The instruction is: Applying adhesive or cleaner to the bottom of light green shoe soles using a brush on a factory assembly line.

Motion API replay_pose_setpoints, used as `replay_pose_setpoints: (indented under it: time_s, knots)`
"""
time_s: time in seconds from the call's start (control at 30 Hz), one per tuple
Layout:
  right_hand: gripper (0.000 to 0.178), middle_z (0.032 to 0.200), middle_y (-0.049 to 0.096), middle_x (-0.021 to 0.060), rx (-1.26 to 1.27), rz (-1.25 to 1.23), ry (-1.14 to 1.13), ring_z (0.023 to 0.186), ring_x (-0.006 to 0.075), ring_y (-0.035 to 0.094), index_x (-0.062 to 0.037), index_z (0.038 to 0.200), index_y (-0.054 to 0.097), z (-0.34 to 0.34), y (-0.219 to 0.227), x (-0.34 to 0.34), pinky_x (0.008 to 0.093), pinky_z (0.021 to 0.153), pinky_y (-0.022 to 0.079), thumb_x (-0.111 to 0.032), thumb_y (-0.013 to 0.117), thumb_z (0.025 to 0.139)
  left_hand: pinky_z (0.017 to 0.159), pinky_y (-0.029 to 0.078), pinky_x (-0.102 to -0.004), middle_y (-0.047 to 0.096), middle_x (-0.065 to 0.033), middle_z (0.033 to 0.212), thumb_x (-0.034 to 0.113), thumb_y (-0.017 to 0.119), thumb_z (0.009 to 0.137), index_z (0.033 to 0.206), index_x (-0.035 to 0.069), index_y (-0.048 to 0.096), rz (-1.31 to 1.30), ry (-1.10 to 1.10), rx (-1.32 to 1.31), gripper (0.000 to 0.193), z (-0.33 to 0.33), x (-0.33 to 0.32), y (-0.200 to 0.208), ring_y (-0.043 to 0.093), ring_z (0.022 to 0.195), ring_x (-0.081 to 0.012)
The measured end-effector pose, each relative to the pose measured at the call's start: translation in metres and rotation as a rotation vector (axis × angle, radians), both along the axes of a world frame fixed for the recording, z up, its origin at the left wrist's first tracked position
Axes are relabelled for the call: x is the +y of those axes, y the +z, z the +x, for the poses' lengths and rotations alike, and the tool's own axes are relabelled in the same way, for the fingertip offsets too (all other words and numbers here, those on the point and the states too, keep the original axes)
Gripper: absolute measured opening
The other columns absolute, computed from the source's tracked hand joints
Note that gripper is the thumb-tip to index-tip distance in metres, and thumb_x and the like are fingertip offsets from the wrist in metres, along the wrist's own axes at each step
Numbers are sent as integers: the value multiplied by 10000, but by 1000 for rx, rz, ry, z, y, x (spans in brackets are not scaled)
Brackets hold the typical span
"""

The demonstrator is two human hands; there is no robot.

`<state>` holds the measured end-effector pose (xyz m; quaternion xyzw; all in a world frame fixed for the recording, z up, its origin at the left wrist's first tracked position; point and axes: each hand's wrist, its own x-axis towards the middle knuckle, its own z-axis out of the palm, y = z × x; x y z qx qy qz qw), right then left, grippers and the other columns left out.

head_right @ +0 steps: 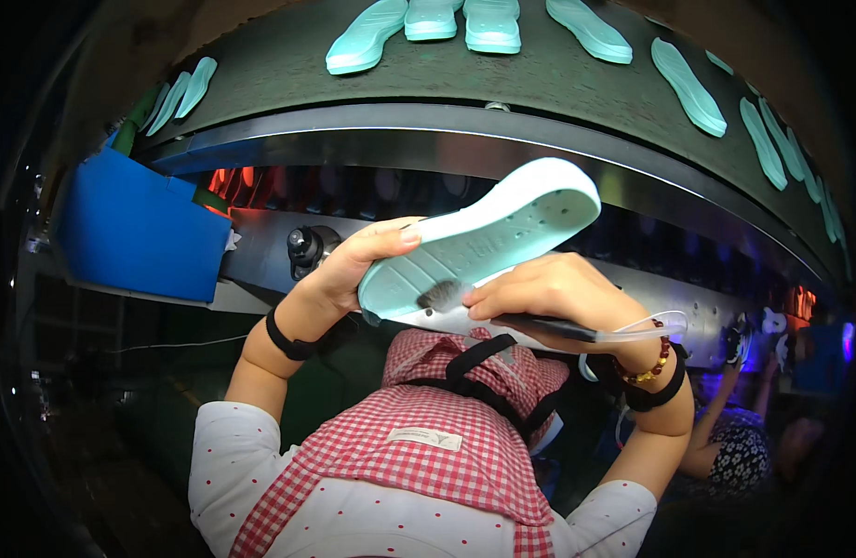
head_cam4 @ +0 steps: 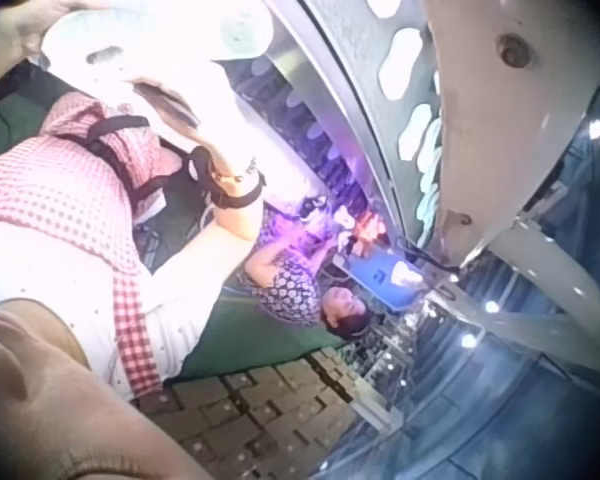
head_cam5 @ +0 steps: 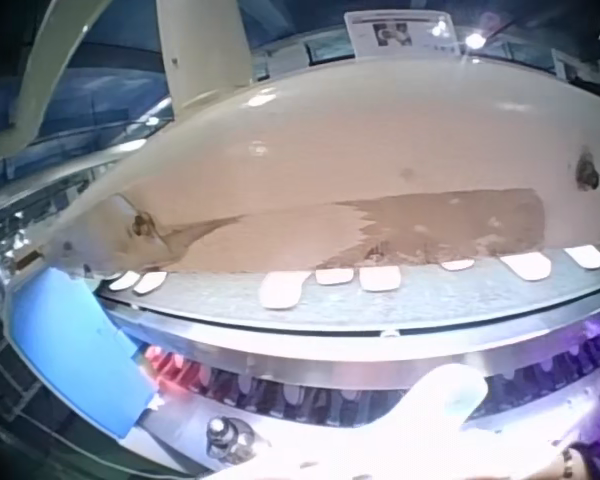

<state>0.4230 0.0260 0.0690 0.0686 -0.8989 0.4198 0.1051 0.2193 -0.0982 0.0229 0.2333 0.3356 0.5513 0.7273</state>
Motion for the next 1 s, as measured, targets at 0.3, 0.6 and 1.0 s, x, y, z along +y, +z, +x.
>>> replay_pose_setpoints:
  time_s: [0.3, 0.6, 1.0]
  knots:
    - [202, 970, 629, 51, -96, 401, 37, 816, 231, 607, -93, 872, 623, 11, 9, 4, 317, 638, 480, -103, 542, 688, 782, 493, -316, 551, -156, 1066, 244, 552, 816, 1166, -59, 448, -53, -40, 92, 474, -2, -7, -11, 585, 910, -202]
    - [178, 920, 638, 126, 46, 203, -102, 791, 266, 623, -30, 858, 610, 27, -5, 11, 331, 666, 486, -31, 637, 681, 785, 495, -343, 530, -176, 1108, 238, 550, 818, 1195, -66, 420, -46, 34, 86, 502, 2, -19, -18, 581, 934, -220]
    - [166, 769, 636, 96, -15, -712, -612, 600, 110, 597, 33, 912, 632, 20, -72, -16, 200, 544, 473, -2, 593, 755, 747, 517, -480, 498, -215, 1145, 243, 454, 871, 1246, -25, 348, -89, 145, -497, 473, 36, -23, -71, 580, 942, -307]
